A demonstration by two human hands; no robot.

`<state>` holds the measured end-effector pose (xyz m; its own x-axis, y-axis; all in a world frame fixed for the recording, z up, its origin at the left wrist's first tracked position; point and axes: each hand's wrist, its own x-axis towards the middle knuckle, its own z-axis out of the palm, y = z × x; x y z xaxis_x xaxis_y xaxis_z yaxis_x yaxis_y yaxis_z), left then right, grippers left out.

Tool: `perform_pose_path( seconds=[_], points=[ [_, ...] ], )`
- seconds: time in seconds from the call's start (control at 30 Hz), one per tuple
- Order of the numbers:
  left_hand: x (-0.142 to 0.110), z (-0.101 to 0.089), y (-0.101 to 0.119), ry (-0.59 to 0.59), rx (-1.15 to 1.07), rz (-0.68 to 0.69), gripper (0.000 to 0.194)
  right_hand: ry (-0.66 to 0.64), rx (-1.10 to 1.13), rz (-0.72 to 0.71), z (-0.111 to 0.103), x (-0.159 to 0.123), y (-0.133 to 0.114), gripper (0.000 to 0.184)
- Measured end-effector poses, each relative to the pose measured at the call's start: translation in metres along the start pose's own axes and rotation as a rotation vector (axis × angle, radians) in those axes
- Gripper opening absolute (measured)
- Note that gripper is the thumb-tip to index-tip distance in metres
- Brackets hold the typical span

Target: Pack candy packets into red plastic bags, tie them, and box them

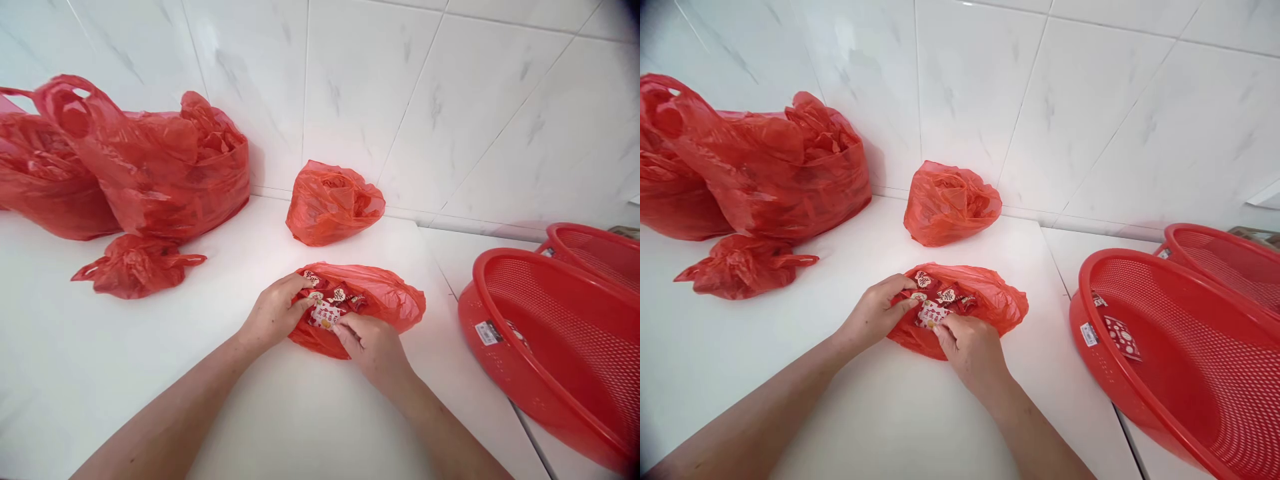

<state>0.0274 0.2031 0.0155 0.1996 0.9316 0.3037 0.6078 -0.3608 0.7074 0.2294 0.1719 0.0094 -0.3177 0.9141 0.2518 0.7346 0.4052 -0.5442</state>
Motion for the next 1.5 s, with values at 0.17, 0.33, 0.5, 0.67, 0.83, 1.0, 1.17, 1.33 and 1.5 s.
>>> perform_pose_path(
  seconds=[0.17,0.33,0.5,0.67,0.83,1.0,1.17,1.33,1.5],
  points=[
    [0.000,0.000,0.000,0.029,0.024,0.007,0.016,0.192,-0.068,-0.007,-0.001,0.003,0.008,0.016],
    [-0.002,0.006,-0.002,0.043,0.108,0.037,0.019,0.212,-0.216,0.046,-0.007,0.011,0.027,0.028],
    [-0.005,0.007,-0.001,0.055,0.146,0.027,0.023,0.047,-0.313,0.123,-0.006,0.014,0.029,0.042],
    [-0.004,0.008,0.000,0.088,0.141,0.053,0.029,0.020,-0.323,0.181,-0.006,0.014,0.029,0.035],
    [-0.005,0.009,0.000,0.070,0.151,0.055,0.030,0.155,-0.236,0.143,-0.008,0.011,0.028,0.031],
    [-0.004,0.008,0.002,0.030,0.120,0.001,0.033,0.263,0.070,0.165,-0.009,0.008,0.019,0.028],
    [-0.004,0.008,0.003,0.035,0.078,-0.038,0.037,0.222,0.451,0.369,-0.010,0.010,0.013,0.027],
    [-0.004,0.007,0.003,0.018,0.088,-0.034,0.033,0.123,0.586,0.367,-0.019,0.010,0.005,0.024],
    [-0.004,0.008,0.004,0.023,0.002,-0.088,0.033,0.065,0.617,0.338,-0.022,0.010,0.006,0.024]
  ],
)
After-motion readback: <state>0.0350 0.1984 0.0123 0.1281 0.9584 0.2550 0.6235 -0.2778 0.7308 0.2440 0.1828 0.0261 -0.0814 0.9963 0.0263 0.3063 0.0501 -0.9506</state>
